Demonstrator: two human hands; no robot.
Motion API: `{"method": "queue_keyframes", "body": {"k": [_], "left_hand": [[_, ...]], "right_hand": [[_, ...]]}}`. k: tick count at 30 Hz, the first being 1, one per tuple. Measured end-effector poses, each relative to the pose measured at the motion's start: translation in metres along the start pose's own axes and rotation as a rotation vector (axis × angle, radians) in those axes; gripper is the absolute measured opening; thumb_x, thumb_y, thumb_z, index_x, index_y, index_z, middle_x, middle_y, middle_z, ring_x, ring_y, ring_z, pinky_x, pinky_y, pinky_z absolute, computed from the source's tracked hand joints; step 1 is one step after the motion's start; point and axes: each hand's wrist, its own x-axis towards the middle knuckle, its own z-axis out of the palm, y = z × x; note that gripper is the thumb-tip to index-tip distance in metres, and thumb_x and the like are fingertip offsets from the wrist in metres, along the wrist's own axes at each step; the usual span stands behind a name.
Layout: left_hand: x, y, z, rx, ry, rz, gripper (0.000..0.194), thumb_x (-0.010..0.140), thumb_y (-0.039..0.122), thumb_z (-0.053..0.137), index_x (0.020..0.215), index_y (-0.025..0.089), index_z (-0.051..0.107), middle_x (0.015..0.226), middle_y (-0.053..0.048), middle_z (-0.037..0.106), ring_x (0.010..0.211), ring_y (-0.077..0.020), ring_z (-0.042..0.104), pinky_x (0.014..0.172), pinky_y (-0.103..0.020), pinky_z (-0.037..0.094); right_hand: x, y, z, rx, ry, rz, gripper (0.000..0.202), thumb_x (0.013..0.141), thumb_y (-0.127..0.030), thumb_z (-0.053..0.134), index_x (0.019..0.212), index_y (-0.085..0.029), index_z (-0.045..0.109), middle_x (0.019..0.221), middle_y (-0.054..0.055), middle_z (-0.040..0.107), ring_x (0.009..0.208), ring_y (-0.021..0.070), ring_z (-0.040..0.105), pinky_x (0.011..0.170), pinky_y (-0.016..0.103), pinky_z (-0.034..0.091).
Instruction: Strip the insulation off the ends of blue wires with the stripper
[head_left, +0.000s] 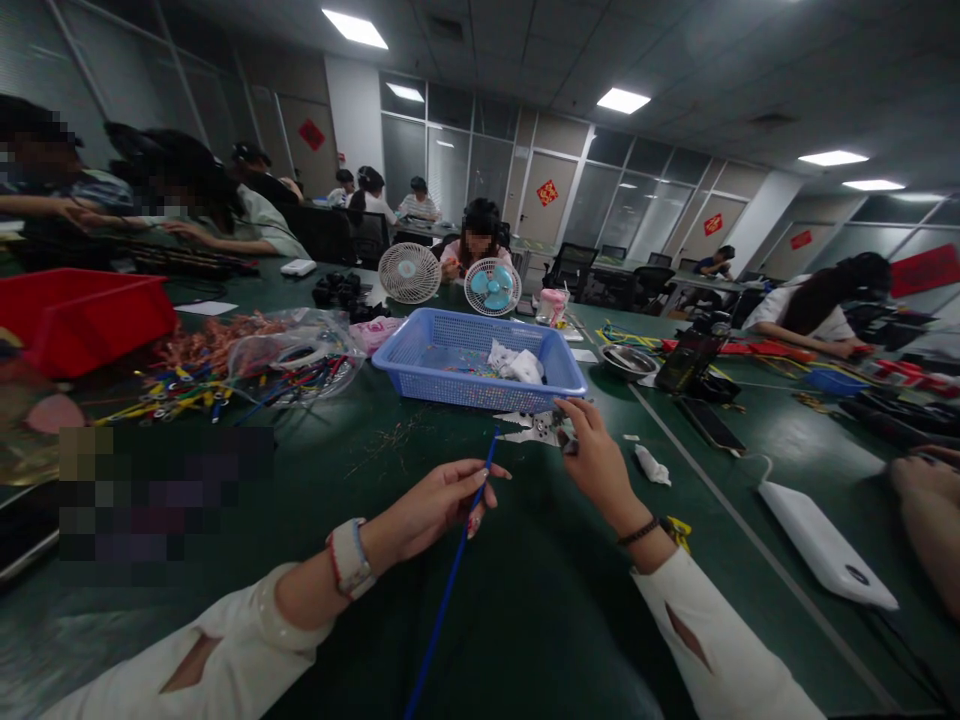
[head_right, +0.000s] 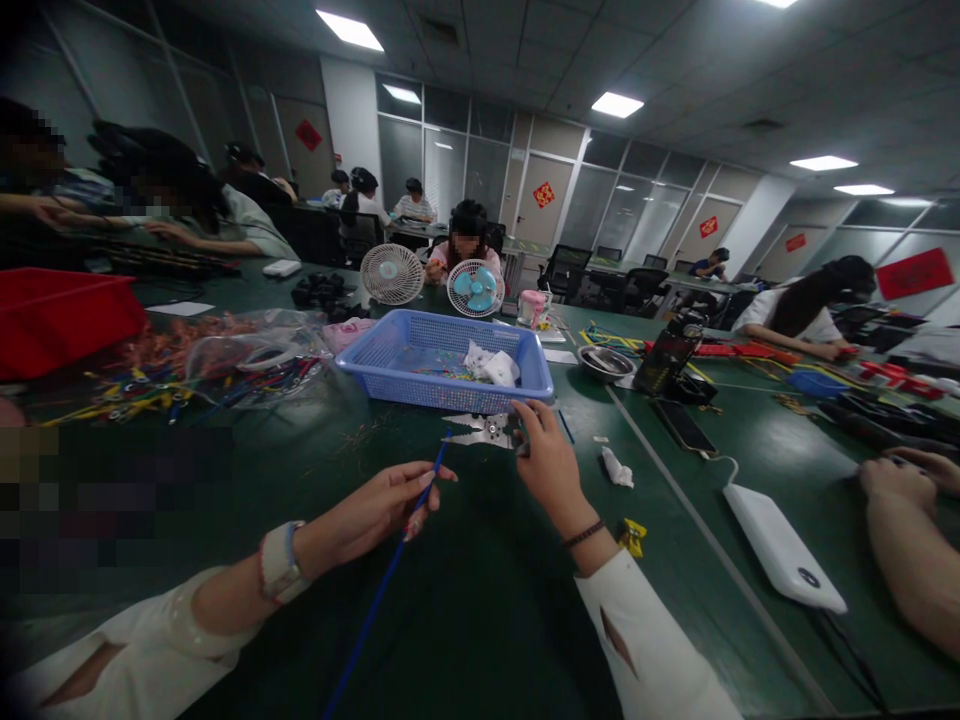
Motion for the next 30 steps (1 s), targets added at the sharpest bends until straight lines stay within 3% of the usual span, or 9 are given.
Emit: {"method": "queue_keyframes", "body": {"k": [7, 17, 23, 30], "left_hand": [[0.0014, -0.0021, -0.0037, -0.002, 0.021, 0.033, 0.034, 0.082, 0.034, 0.071, 0.109, 0.015, 0.062, 0.073, 0.000, 0.060, 0.052, -0.0074, 0.053, 0.048, -0.020, 0.045], [0.0014, 0.0005, -0.0056, -0.010, 0.044, 0.039, 0.032, 0.079, 0.035, 0.073, 0.100, 0.014, 0.064, 0.069, 0.001, 0.059, 0.049, -0.0066, 0.051, 0.046, -0.019, 0.042], [0.0016, 0.0005, -0.0076, -0.020, 0.018, 0.049, 0.029, 0.081, 0.035, 0.071, 0.101, 0.014, 0.063, 0.069, 0.001, 0.059, 0.050, -0.0070, 0.051, 0.046, -0.020, 0.043], [0.0007, 0.0015, -0.0088, -0.038, -0.011, 0.083, 0.028, 0.083, 0.032, 0.070, 0.105, 0.015, 0.064, 0.064, 0.002, 0.058, 0.047, -0.0074, 0.050, 0.045, -0.021, 0.040]], "right_hand": [[-0.0023, 0.0012, -0.0010, -0.051, -0.026, 0.066, 0.054, 0.078, -0.008, 0.048, 0.130, -0.022, 0.048, 0.129, 0.010, 0.051, 0.098, 0.0238, 0.060, 0.071, 0.033, 0.054], [0.0003, 0.0067, -0.0093, -0.084, 0.136, 0.026, 0.042, 0.081, -0.013, 0.050, 0.121, -0.020, 0.055, 0.123, 0.013, 0.052, 0.103, 0.0281, 0.058, 0.076, 0.038, 0.053], [-0.0005, 0.0079, -0.0071, -0.009, 0.028, 0.071, 0.050, 0.073, -0.006, 0.051, 0.120, -0.020, 0.054, 0.119, 0.010, 0.055, 0.091, 0.0232, 0.061, 0.077, 0.035, 0.052], [-0.0020, 0.0022, -0.0040, 0.058, -0.062, 0.063, 0.052, 0.072, -0.007, 0.051, 0.121, -0.022, 0.054, 0.120, 0.010, 0.054, 0.089, 0.0221, 0.060, 0.075, 0.035, 0.051]]}}
